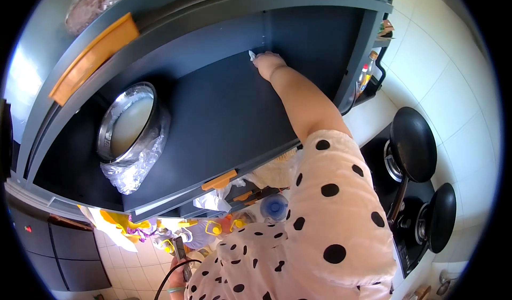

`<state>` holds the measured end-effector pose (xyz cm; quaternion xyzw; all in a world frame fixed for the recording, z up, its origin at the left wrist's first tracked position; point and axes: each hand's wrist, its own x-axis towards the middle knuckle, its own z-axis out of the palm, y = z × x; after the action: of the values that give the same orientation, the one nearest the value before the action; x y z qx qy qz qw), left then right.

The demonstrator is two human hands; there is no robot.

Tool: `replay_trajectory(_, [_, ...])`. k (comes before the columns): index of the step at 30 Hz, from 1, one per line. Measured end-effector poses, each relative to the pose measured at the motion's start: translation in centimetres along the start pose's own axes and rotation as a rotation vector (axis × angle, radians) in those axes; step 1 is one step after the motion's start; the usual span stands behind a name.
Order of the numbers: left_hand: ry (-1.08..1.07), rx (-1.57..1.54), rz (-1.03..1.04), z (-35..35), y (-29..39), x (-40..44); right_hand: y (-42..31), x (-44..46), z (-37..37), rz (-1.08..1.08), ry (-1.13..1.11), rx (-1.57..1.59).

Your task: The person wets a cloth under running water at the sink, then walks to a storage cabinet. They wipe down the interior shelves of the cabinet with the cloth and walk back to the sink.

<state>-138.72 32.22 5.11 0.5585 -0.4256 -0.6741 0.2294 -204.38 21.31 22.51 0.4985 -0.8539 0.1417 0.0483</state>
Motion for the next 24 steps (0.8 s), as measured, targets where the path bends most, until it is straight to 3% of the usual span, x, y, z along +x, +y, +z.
replay_trajectory(6, [-0.061,-0.002,-0.003,-1.8,0.5,1.3,-1.7,-9.7,-2.4,-0.197,0.014,-0.199])
replay_trajectory(11, [-0.098,-0.041,-0.029,-3.4,0.5,2.4,-2.4,-19.6,-3.7,-0.288,0.203,-0.232])
replay_trajectory(13, [-0.114,-0.04,-0.004,-3.4,1.0,2.4,-2.9,-20.6,-4.9,-0.239,0.128,-0.137])
replay_trajectory(14, [-0.124,-0.035,0.016,-3.2,1.5,2.2,-3.0,-21.0,-5.4,-0.214,0.095,-0.089])
replay_trajectory(18, [-0.154,0.012,0.043,-4.3,1.7,2.4,-1.9,-16.8,-3.2,-0.142,0.341,0.008])
replay_trajectory(20, [-0.179,0.033,0.041,-5.2,1.3,2.8,-0.9,-13.4,-2.9,-0.094,0.191,-0.013])
replay_trajectory(24, [-0.202,0.036,0.045,-5.2,1.5,2.7,-0.6,-10.4,-2.4,0.062,0.141,0.061])
